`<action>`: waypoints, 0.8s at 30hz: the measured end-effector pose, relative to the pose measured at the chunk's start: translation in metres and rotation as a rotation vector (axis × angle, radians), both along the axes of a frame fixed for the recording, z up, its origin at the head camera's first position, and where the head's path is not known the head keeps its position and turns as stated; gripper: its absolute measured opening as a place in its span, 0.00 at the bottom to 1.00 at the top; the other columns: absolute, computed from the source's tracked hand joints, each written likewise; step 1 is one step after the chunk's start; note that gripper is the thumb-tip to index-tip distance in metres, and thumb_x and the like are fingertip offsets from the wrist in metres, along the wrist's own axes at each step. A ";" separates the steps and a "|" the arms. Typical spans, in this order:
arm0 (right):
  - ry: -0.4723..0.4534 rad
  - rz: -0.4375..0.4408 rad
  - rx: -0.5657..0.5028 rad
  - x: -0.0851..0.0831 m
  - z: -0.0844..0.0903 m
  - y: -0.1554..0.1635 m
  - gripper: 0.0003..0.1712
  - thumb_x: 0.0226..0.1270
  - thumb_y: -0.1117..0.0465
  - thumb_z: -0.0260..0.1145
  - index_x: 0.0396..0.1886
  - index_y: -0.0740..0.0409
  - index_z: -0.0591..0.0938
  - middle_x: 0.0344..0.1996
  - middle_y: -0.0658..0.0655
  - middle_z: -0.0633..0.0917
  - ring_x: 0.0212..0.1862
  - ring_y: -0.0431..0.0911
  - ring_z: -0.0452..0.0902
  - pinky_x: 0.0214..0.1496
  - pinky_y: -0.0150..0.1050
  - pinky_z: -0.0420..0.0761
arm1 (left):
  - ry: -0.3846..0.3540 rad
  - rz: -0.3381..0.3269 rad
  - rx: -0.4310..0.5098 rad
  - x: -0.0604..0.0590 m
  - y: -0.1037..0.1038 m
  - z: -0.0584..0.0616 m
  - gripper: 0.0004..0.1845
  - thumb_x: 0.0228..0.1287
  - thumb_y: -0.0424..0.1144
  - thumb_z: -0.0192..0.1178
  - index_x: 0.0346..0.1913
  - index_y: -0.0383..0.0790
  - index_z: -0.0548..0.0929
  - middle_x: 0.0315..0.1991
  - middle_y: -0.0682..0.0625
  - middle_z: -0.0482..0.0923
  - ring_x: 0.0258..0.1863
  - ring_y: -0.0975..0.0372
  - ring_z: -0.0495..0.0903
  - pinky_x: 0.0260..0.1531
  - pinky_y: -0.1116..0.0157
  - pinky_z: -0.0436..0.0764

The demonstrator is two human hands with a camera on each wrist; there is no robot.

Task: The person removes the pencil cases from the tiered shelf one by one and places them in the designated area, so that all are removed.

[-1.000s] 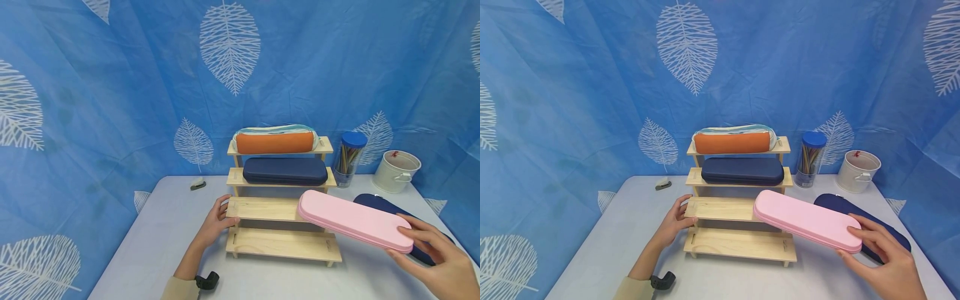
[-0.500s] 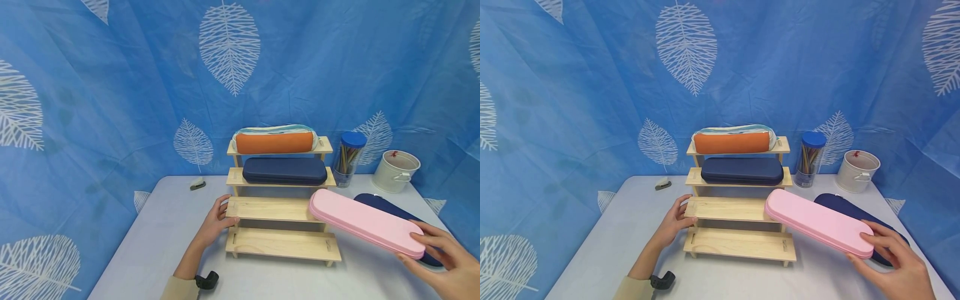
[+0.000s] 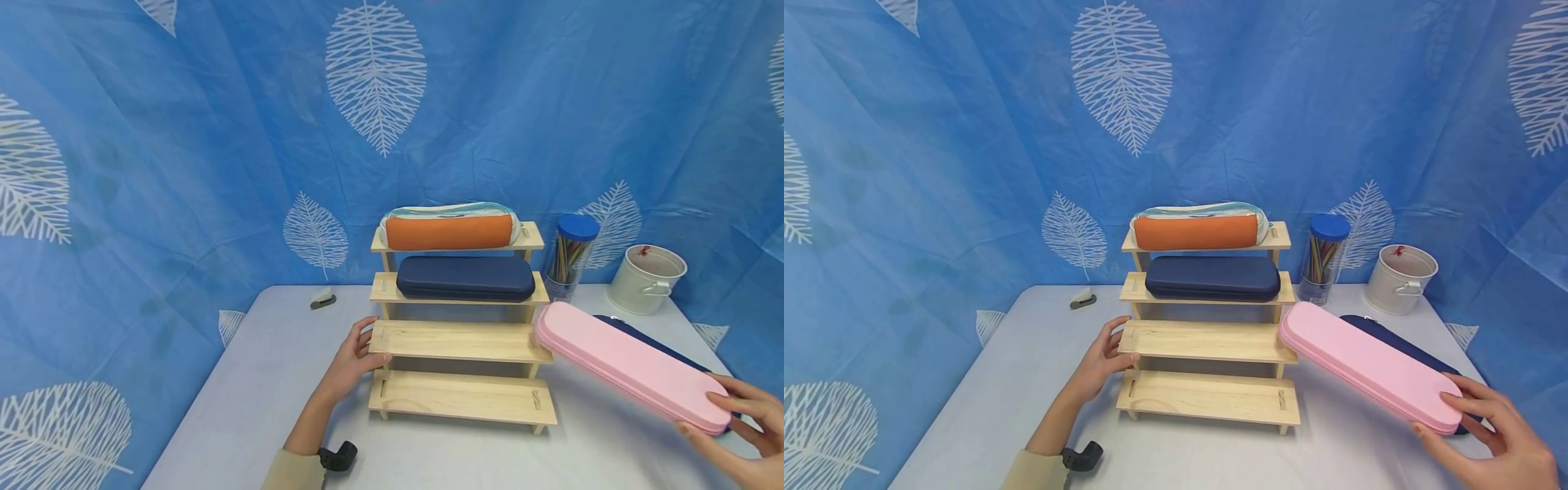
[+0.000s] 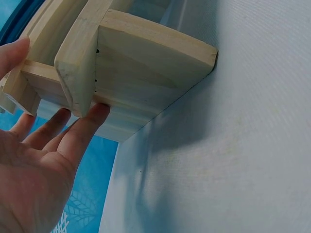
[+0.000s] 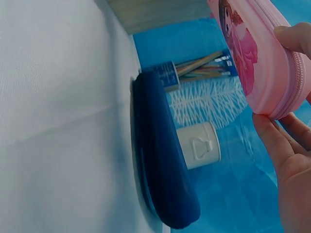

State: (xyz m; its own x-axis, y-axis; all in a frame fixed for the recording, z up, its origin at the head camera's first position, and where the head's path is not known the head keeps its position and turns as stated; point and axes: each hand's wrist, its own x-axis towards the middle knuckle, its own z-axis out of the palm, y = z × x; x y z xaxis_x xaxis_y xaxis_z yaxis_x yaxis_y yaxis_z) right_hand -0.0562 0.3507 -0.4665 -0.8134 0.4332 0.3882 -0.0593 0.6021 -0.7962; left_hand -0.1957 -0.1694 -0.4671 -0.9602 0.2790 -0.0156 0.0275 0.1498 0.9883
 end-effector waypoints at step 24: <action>-0.217 -0.194 -0.047 0.000 -0.017 0.004 0.29 0.42 0.61 0.83 0.38 0.70 0.76 0.48 0.44 0.71 0.43 0.27 0.57 0.28 0.10 0.63 | 0.007 -0.014 -0.020 0.012 0.004 0.026 0.44 0.61 0.38 0.66 0.74 0.43 0.52 0.69 0.40 0.62 0.61 0.50 0.70 0.50 0.56 0.78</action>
